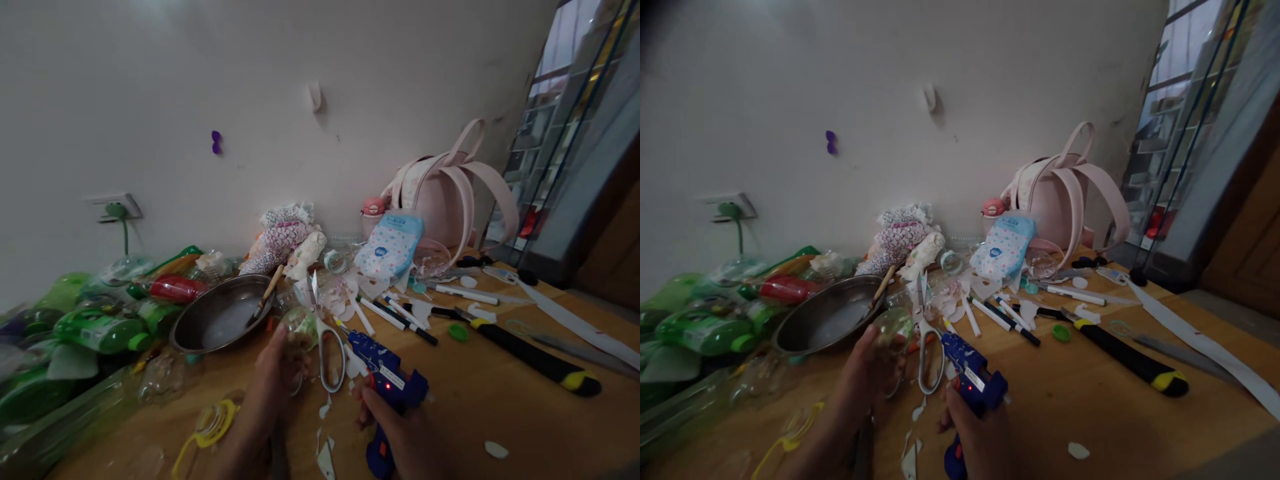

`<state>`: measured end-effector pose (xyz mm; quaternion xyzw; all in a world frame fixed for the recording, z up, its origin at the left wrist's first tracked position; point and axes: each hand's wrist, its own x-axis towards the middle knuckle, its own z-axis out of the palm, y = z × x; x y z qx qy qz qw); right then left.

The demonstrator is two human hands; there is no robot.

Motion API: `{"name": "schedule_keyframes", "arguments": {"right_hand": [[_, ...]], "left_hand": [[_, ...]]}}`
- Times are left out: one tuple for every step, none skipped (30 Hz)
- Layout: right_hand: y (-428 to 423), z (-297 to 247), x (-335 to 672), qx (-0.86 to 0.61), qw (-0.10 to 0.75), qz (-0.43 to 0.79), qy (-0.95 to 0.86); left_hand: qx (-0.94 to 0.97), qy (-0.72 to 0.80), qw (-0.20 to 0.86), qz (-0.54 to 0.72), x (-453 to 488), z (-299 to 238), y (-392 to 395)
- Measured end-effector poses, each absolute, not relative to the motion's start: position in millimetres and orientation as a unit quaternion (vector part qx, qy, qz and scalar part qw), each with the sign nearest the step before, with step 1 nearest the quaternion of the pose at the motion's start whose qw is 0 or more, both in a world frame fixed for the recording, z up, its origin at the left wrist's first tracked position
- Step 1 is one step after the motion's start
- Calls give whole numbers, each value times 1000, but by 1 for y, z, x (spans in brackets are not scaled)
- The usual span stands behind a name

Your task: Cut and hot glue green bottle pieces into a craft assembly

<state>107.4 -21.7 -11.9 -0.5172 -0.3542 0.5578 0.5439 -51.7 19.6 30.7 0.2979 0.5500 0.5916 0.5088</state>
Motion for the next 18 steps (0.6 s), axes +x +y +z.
{"name": "schedule_keyframes", "arguments": {"right_hand": [[-23,-12,107,-527,538,549,-363],[-25,-13,107,-539,529,536,-378],[-27,-14,107,-552,520,518,-395],[-29,-15,106,-567,510,500,-411],[-30,-16,106,-582,499,484,-422],[-32,-17,106,-594,492,471,-429],[-33,-17,106,-603,486,462,-432],[-33,-17,107,-614,479,454,-433],[-34,-17,107,-623,472,448,-434],[-34,-18,107,-630,464,442,-439],[-33,-18,107,-636,457,432,-446],[-33,-19,108,-639,457,420,-455],[-32,-20,108,-641,458,408,-461],[-32,-22,107,-645,461,399,-461],[-31,-23,107,-648,463,395,-458],[-31,-25,107,-648,466,397,-454],[-31,-26,106,-649,465,402,-447],[-31,-28,106,-653,461,408,-441]], "left_hand": [[286,553,519,586,-52,29,20],[273,548,536,581,-53,27,21],[263,538,550,582,-53,25,21],[265,527,553,589,-54,23,21],[271,513,550,600,-55,22,21],[278,502,544,612,-56,21,20],[288,496,538,618,-56,21,20],[296,498,528,620,-57,20,19],[306,504,516,621,-58,19,19],[317,510,501,623,-59,19,19],[328,516,486,624,-60,18,19],[338,520,475,625,-60,17,20],[344,521,465,628,-61,16,21],[347,519,456,633,-61,15,21],[349,519,449,639,-61,15,22],[349,520,443,642,-61,15,22],[348,522,438,644,-61,16,22],[348,523,436,645,-61,16,22]]}}
